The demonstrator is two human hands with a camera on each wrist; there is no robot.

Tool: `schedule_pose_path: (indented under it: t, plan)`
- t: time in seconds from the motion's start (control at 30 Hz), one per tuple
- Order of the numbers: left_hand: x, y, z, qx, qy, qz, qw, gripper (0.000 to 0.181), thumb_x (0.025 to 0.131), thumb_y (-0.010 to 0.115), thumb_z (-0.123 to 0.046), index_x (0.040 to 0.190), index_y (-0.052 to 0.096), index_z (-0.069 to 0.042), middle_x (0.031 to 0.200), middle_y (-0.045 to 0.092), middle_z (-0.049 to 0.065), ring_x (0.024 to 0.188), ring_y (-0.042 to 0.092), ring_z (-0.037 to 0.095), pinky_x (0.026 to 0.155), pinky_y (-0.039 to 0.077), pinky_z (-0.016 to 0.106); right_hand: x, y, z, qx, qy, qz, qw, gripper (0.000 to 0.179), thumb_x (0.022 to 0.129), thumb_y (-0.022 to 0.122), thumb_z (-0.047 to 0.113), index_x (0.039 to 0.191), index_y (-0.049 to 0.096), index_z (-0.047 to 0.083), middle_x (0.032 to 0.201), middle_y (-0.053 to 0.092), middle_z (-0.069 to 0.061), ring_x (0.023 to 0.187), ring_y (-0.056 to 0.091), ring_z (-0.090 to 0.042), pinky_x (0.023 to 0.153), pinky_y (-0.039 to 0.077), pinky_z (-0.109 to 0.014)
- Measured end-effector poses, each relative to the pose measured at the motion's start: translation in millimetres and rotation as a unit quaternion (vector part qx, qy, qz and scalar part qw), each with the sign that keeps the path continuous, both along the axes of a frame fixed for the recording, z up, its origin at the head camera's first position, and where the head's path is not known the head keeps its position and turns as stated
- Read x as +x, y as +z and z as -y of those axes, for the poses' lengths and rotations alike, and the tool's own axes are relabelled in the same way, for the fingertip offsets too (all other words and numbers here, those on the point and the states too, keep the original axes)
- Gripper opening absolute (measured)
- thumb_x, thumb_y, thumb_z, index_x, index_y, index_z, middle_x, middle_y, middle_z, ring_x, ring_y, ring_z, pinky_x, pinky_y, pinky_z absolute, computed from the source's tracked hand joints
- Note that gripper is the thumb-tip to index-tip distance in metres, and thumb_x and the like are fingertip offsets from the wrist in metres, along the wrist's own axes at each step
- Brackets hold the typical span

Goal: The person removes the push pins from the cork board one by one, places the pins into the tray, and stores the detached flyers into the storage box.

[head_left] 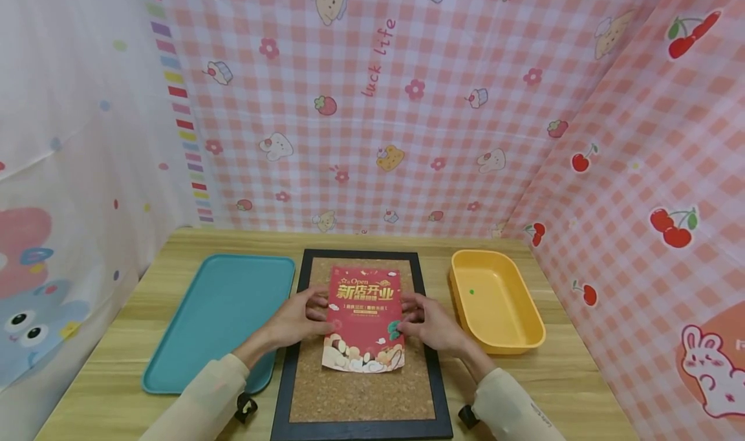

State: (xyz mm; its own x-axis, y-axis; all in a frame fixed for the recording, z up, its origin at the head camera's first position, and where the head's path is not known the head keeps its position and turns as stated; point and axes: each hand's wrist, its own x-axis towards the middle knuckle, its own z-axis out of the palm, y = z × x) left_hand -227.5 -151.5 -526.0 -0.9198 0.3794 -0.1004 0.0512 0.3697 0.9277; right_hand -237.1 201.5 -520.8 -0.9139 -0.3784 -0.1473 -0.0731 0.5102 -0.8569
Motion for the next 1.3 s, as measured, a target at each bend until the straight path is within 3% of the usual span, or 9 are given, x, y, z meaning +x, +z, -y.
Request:
schedule_pose_path:
  t: [0.2,0.47,0.8,1.3]
  plan:
    - [-1.0,-2.9,0.8,0.014,-0.023,0.002,0.9996,0.077,0.105,0.082,-0.010,0.170,0.042,0.002,0.156,0.057,0.032,0.128,0.074,0.040,0.094,0.070,0.040,-2.4,-2.5,-0.8,-0.005,0.010,-0.007,0.9999,0.061,0.109,0.077,0.012,0.164,0.053,0.001,0.146,0.070,-0.018,0.111,0.072,-0.020,0.088,0.062,-0.022]
    - [-0.1,-1.6,0.5,0.009,-0.027,0.002,0.9996,0.075,0.106,0.080,-0.008,0.169,0.043,0.006,0.162,0.055,0.034,0.131,0.073,0.043,0.091,0.071,0.039,-2.2,-3.8,-2.1,-0.010,0.019,-0.007,0.9997,0.056,0.109,0.077,0.011,0.160,0.057,0.000,0.144,0.072,-0.021,0.111,0.072,-0.021,0.085,0.061,-0.019]
    - [-2.7,-1.7,-1.4,0.016,-0.028,0.021,0.9992,0.077,0.106,0.080,-0.009,0.171,0.041,0.004,0.162,0.059,0.031,0.120,0.079,0.030,0.077,0.064,0.035,-1.5,-4.9,-2.6,-0.013,0.018,-0.004,0.9997,0.057,0.108,0.078,0.012,0.161,0.058,0.001,0.145,0.072,-0.020,0.112,0.073,-0.021,0.086,0.063,-0.021]
    - [-2.2,-1.2,-0.3,0.027,-0.045,0.020,0.9984,0.079,0.105,0.078,-0.003,0.172,0.038,0.006,0.162,0.057,0.034,0.122,0.078,0.035,0.084,0.069,0.038,-1.5,-5.6,-0.9,-0.028,0.014,0.012,0.9994,0.061,0.105,0.079,0.004,0.162,0.057,0.000,0.146,0.071,-0.021,0.113,0.074,-0.022,0.088,0.066,-0.022]
